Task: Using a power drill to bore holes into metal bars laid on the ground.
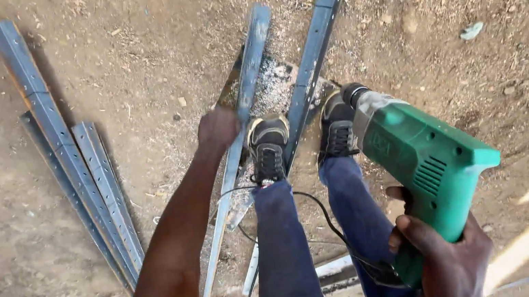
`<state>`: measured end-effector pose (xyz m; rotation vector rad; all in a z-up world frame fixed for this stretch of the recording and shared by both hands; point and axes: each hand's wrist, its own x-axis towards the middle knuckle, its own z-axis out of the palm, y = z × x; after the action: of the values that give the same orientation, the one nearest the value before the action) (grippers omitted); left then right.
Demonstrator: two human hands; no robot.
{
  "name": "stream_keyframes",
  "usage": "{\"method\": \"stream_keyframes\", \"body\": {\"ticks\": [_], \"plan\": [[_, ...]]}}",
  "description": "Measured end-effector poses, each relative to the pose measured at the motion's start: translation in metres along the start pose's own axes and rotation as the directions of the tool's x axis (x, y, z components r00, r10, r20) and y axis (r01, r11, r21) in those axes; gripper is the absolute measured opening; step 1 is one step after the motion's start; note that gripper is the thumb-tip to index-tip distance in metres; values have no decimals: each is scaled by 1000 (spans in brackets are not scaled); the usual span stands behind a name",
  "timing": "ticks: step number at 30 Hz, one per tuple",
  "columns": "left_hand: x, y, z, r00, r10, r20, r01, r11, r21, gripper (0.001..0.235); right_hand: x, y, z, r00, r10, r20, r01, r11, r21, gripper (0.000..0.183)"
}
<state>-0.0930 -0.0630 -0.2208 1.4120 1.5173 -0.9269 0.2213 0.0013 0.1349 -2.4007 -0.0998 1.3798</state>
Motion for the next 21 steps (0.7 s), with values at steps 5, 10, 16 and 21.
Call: {"method": "stream_keyframes", "body": {"ticks": [5,10,16,21], "plan": [[55,38,-108,987,22,-161,-20,1000,11,29,4,-1,5,1000,9,-11,-9,998,-56,35],[130,67,-144,835,176,-521,-83,977,197,31,9,14,3,999,29,23,-28,998,-55,36],[127,68,-174,898,28,-439,-80,992,-101,25,-2,-9,17,996,83,31,-72,963,-260,36],[32,69,-176,893,-60,-447,-171,871,-460,18,6,3,17,992,81,97,-36,918,-395,39]]}}
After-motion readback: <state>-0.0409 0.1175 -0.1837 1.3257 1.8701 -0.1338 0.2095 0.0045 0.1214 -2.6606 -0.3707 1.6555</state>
